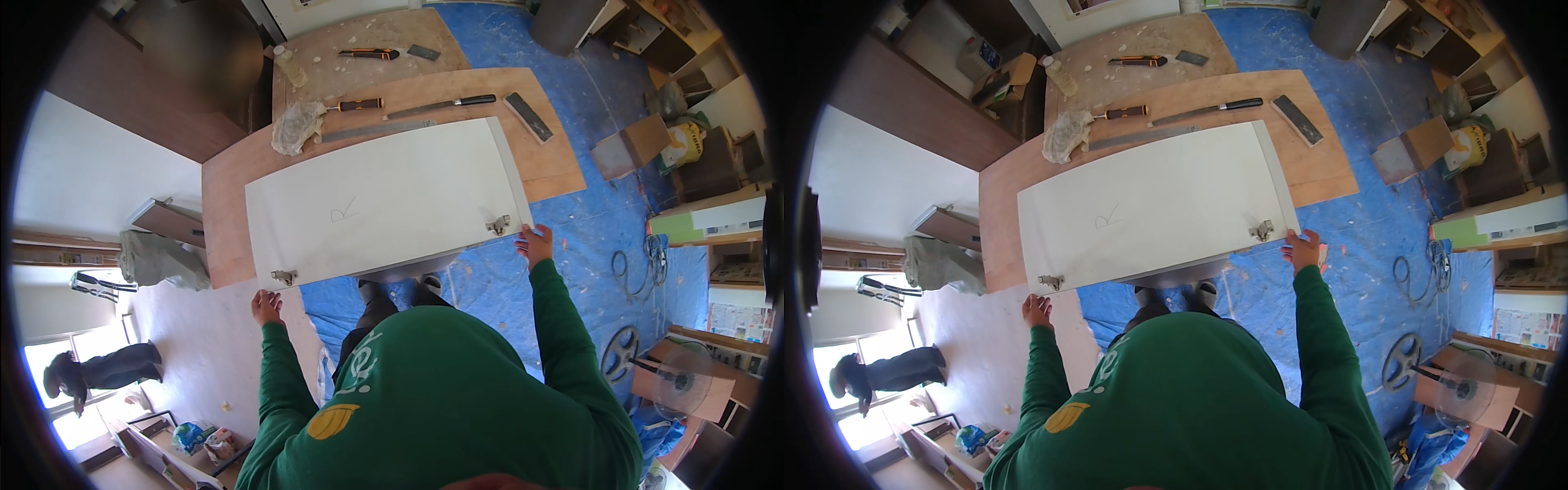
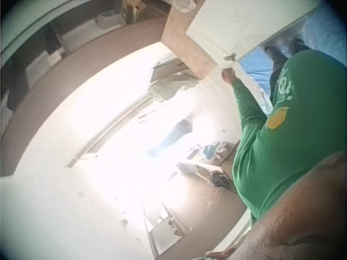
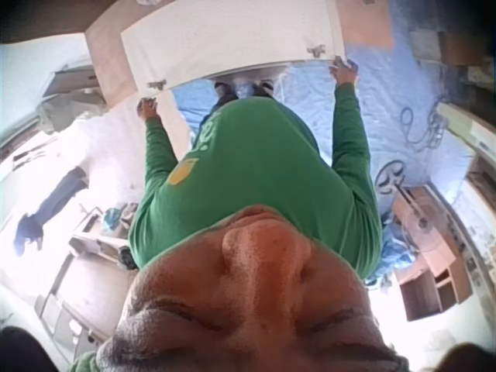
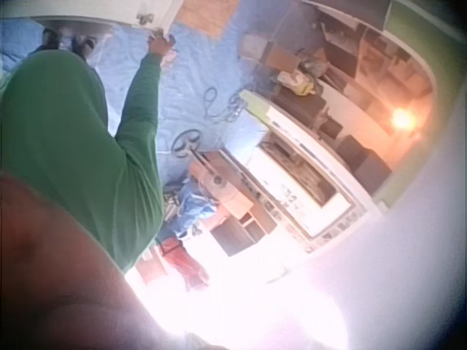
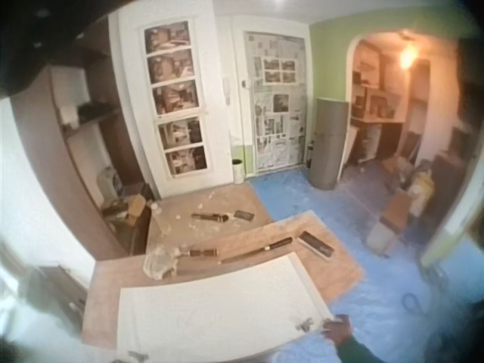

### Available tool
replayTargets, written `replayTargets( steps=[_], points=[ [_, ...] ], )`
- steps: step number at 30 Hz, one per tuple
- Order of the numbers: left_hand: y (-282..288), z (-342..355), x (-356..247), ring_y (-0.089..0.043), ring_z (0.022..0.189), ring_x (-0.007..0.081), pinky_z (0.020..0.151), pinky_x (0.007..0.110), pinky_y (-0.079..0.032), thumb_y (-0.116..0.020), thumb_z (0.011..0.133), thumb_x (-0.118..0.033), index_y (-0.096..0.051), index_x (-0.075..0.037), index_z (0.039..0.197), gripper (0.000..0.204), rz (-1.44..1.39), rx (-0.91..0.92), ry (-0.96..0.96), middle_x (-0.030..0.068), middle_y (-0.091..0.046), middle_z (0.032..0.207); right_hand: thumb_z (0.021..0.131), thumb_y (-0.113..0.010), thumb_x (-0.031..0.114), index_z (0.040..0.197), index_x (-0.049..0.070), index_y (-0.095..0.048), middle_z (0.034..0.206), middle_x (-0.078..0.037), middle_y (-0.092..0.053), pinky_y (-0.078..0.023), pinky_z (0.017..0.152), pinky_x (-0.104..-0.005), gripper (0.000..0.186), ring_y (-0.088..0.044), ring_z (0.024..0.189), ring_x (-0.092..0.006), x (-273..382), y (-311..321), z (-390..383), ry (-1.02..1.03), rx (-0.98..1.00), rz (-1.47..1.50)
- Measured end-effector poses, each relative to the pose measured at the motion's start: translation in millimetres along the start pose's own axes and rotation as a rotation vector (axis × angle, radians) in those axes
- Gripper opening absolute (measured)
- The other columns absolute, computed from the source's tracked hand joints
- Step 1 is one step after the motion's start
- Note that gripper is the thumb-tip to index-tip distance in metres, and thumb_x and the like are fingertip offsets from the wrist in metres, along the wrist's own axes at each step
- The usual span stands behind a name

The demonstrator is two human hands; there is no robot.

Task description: The person positions a white cabinet door on a workbench and uses a screwdriver to fasten two metal hinges to the door. The person repeatedly adjusts the door and tightens the screws on each hinge.

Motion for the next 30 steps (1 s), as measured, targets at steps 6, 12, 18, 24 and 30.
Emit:
replayTargets(
  steps=[6,12,18,24,30],
  points=[
    [68,19,52,-0.068,0.06,0.0219,0.047,0.032,-0.051,-0.066,0.1,-0.027,-0.06,-0.005,0.125,0.034,0.438,0.08,0.182,0.0084,-0.067,0.08,0.099,-0.068,0.042,0.079,0.005,-0.064,0.064,-0.005,-0.059,-0.046,0.05,-0.0332,0.042,-0.055,0.055,-0.0155,-67,62,42,0.049,-0.07,-0.314],
    [-133,-173,5,-0.068,0.071,0.0404,0.063,0.049,-0.052,-0.059,0.101,-0.035,-0.067,-0.002,0.076,0.042,1.059,1.052,-0.703,0.0192,-0.07,0.074,0.093,-0.067,0.013,0.102,0.003,-0.062,0.077,-0.009,-0.065,-0.045,0.047,-0.0357,0.014,-0.054,0.051,-0.0169,-98,169,92,0.663,-0.261,-0.576],
    [-273,-192,-92,-0.062,0.079,0.0474,0.07,0.057,-0.048,-0.055,0.103,-0.024,-0.067,-0.003,0.09,0.027,0.987,0.89,-0.962,0.0262,-0.066,0.084,0.094,-0.067,0.013,0.101,0.003,-0.062,0.072,-0.008,-0.063,-0.044,0.045,-0.0334,0.013,-0.055,0.051,-0.0147,25,54,98,0.331,-0.102,-0.222],
    [-391,-134,-103,-0.036,0.147,0.0365,0.125,0.054,-0.022,-0.061,0.097,-0.033,-0.048,-0.008,0.15,0.061,0.97,0.703,-1.343,0.0186,-0.047,0.153,0.098,-0.069,0.02,0.092,0.002,-0.066,0.071,-0.005,-0.059,-0.047,0.051,-0.0317,0.019,-0.055,0.054,-0.0124,147,-40,87,0.532,0.068,-0.404],
    [-400,-132,-98,-0.021,0.157,0.0331,0.128,0.054,-0.008,-0.055,0.099,-0.051,-0.043,-0.011,0.155,0.07,1.199,0.725,-1.26,0.0147,-0.027,0.168,0.096,-0.064,0.006,0.108,0.005,-0.07,0.084,-0.005,-0.063,-0.051,0.067,-0.0316,0.014,-0.062,0.073,-0.0169,188,-150,102,0.92,0.327,-0.626]
  ],
)
Point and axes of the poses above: each hand's wrist, its own z-axis towards the middle knuckle, its own y-axis out of the back of the hand, x = y × z, the point moved 3 cm from there along z, towards the middle knuckle
